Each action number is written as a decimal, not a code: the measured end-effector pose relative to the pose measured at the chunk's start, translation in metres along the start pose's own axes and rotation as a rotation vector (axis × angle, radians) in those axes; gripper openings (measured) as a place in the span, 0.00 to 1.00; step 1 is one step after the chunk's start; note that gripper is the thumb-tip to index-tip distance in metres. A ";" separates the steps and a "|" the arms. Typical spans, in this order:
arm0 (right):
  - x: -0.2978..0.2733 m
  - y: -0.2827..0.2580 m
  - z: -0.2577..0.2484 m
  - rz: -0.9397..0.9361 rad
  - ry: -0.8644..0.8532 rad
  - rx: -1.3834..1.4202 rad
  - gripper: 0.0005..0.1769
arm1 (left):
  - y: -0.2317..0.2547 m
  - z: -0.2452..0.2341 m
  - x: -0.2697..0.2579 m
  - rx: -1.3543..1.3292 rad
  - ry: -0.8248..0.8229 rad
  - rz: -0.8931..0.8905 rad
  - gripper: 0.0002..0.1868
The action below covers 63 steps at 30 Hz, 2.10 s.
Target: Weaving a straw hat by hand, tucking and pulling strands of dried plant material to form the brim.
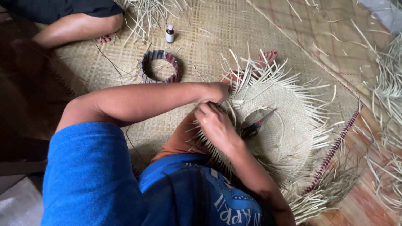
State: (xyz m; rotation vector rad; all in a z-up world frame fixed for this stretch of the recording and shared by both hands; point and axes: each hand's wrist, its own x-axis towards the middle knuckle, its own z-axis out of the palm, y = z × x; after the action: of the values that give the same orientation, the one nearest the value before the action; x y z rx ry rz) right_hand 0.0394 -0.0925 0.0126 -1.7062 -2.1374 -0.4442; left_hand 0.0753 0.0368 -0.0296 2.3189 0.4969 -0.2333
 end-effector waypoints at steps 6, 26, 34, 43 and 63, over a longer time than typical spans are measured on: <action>0.006 0.015 -0.105 0.272 0.135 0.444 0.07 | -0.009 0.004 -0.042 -0.233 0.160 0.060 0.17; -0.028 0.027 -0.025 0.851 -0.200 0.339 0.10 | -0.013 0.040 -0.068 -0.957 0.488 0.198 0.07; -0.039 0.053 -0.002 1.020 -0.052 0.894 0.03 | -0.010 0.039 -0.071 -0.790 0.430 0.169 0.09; -0.057 0.056 -0.019 1.108 -0.008 1.201 0.08 | 0.013 0.032 -0.111 -0.626 0.524 0.356 0.06; -0.039 0.037 -0.029 1.071 0.072 1.180 0.10 | -0.006 0.044 -0.094 -0.384 0.647 0.483 0.08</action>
State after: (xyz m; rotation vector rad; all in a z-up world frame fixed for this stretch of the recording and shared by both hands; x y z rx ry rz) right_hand 0.0858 -0.1312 0.0209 -1.6204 -0.7484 0.8538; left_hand -0.0139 -0.0166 -0.0357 2.0162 0.2364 0.7952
